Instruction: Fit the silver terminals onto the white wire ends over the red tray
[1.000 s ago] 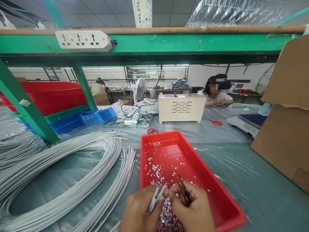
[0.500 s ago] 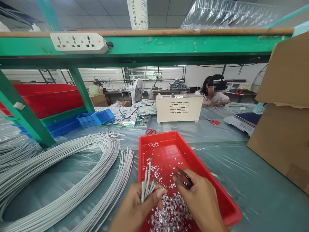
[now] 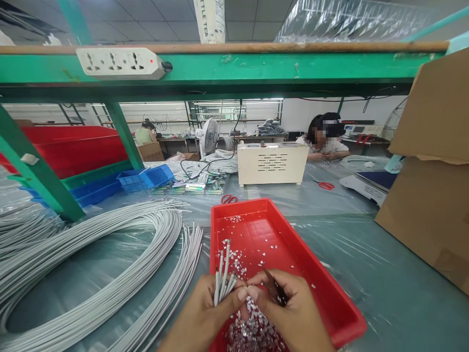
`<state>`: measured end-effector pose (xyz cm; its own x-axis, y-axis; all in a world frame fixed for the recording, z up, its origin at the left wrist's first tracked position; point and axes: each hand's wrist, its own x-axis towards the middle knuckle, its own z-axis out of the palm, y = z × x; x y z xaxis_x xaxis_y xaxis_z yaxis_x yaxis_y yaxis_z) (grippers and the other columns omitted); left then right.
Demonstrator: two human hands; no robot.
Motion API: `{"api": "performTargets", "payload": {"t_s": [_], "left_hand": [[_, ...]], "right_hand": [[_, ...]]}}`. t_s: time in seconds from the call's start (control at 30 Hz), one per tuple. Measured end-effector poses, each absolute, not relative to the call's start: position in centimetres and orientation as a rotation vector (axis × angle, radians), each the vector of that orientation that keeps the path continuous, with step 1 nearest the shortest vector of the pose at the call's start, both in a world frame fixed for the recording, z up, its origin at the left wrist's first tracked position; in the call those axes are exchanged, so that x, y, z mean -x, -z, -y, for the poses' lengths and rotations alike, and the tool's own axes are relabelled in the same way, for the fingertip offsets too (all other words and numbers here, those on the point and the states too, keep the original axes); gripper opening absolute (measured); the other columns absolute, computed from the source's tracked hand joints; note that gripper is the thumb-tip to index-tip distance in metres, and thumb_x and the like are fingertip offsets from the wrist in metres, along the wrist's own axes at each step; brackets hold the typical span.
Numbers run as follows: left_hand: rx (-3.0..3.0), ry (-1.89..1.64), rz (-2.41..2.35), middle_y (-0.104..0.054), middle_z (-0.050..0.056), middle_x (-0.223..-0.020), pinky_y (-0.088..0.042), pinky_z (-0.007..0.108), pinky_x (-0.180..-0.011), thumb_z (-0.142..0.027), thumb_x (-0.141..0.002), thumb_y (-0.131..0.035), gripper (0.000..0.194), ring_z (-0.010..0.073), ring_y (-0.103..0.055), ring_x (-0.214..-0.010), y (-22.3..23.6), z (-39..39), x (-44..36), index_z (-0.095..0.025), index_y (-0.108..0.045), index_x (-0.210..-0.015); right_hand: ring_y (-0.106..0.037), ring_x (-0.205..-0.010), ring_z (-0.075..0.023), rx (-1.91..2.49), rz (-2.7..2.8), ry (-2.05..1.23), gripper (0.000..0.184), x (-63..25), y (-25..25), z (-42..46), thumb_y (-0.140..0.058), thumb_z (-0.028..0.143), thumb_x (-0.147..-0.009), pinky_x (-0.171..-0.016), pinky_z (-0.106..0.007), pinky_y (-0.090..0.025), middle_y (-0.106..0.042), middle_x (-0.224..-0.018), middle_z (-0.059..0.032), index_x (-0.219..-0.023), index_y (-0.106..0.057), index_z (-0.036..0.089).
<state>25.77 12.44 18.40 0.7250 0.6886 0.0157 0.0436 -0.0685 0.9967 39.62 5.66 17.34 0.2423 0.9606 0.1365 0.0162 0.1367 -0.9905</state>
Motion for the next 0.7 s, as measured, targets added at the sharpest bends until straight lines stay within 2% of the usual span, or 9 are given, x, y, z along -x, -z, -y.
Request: {"api": "performTargets", "payload": {"t_s": [0.2,0.33,0.47,0.6,0.7], "left_hand": [[-1.493,-0.629,-0.64,-0.057,0.004,-0.059,-0.034,0.023,-0.058,-0.049,-0.072,-0.058,0.04,0.0111,-0.046,-0.059,-18.5,-12.2,-25.8,-0.01,-0.064,-0.065],[-1.451,-0.656,-0.703,-0.057,0.003,-0.062,-0.034,0.022,-0.056,-0.043,-0.069,-0.063,0.033,0.0094,-0.044,-0.059,-18.3,-12.1,-25.8,-0.01,-0.066,-0.071],[-1.41,-0.7,-0.714,-0.06,0.002,-0.061,-0.035,0.02,-0.056,-0.036,-0.067,-0.067,0.025,0.0083,-0.046,-0.058,-17.9,-12.2,-25.9,-0.011,-0.068,-0.071],[-1.357,-0.68,-0.684,-0.062,0.002,-0.057,-0.036,0.02,-0.056,-0.035,-0.066,-0.07,0.024,0.0082,-0.05,-0.056,-17.5,-12.0,-25.5,-0.012,-0.068,-0.072],[-1.305,-0.646,-0.718,-0.059,-0.001,-0.057,-0.033,0.018,-0.045,-0.037,-0.062,-0.073,0.03,0.005,-0.046,-0.044,-17.5,-12.3,-24.7,-0.012,-0.068,-0.08]], "right_hand": [[-0.056,-0.062,-0.012,1.209,1.137,-0.911,0.011,-39.6,-17.4,-5.5,-0.067,0.031,-0.071,-0.061,-0.019,-0.041,-0.065,-0.064,0.0029,-0.08,-0.07,0.024],[-0.053,-0.065,-0.0125,1.249,1.043,-0.929,0.023,-40.0,-16.8,-5.8,-0.065,0.042,-0.072,-0.06,-0.02,-0.041,-0.061,-0.066,0.0012,-0.079,-0.069,0.021],[-0.05,-0.065,-0.0124,1.249,1.036,-1.014,0.03,-40.4,-16.0,-6.0,-0.061,0.046,-0.074,-0.059,-0.021,-0.04,-0.059,-0.07,-0.0003,-0.083,-0.066,0.018],[-0.045,-0.058,-0.0113,1.299,1.081,-0.867,0.026,-39.8,-16.7,-5.7,-0.066,0.043,-0.07,-0.055,-0.021,-0.036,-0.055,-0.061,0.0012,-0.071,-0.064,0.017],[-0.038,-0.053,-0.0092,1.373,1.126,-0.786,0.024,-39.3,-18.0,-5.1,-0.066,0.039,-0.066,-0.051,-0.021,-0.032,-0.048,-0.054,0.0033,-0.063,-0.061,0.016]]}}
